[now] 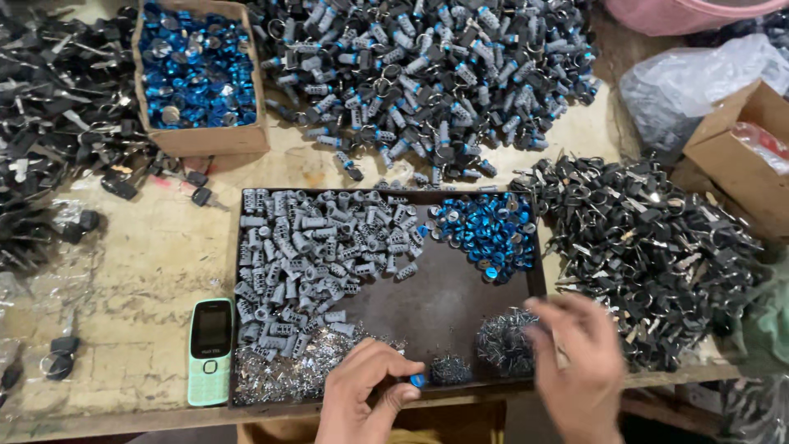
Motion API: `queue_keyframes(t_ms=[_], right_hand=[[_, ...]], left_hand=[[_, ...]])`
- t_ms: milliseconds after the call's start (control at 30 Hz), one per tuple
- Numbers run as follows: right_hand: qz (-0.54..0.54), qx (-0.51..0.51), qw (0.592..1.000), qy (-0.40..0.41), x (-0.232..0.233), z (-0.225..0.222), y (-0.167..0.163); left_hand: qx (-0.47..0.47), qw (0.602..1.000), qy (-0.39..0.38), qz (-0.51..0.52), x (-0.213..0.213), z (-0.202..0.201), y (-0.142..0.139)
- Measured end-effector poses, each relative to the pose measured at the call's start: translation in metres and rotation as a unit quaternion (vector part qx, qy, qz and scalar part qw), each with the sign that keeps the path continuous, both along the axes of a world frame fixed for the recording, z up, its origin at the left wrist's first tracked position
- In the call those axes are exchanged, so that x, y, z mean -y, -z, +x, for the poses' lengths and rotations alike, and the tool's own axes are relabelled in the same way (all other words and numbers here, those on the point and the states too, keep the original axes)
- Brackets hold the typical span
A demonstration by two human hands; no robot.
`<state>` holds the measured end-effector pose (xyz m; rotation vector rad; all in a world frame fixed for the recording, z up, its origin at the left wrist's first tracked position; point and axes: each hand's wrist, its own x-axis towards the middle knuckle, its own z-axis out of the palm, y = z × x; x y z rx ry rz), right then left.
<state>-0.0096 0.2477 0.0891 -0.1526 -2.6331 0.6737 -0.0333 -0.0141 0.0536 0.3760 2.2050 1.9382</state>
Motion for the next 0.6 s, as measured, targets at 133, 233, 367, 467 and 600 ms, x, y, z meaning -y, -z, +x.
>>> queue_keyframes(t_ms=[133,233,367,467,600], right_hand=[[0.218,0.024,0.972,0.087,-0.051,-0.018,-0.024],[0.241,0.143,0.958,0.067,-0.049,-0.023,-0.009],[0.115,0.109,0.985,0.073,-0.042,-0.02,0.012],[0.079,0.105,0.986,0.099,-0.046,-0.019,0.014],[0.159,0.078,0.983,0.05,-0.051,-0.019,0.008]], left_hand=[[-0.038,0.999,0.004,0.008,-0.002,0.0,-0.002],[-0.026,1.0,-0.009,0.003,-0.004,0.0,-0.002],[-0.036,0.999,-0.013,-0.002,-0.004,-0.001,0.0],[-0.055,0.998,-0.009,-0.01,-0.003,-0.001,0.0],[-0.043,0.999,-0.002,-0.026,-0.003,0.0,-0.003]])
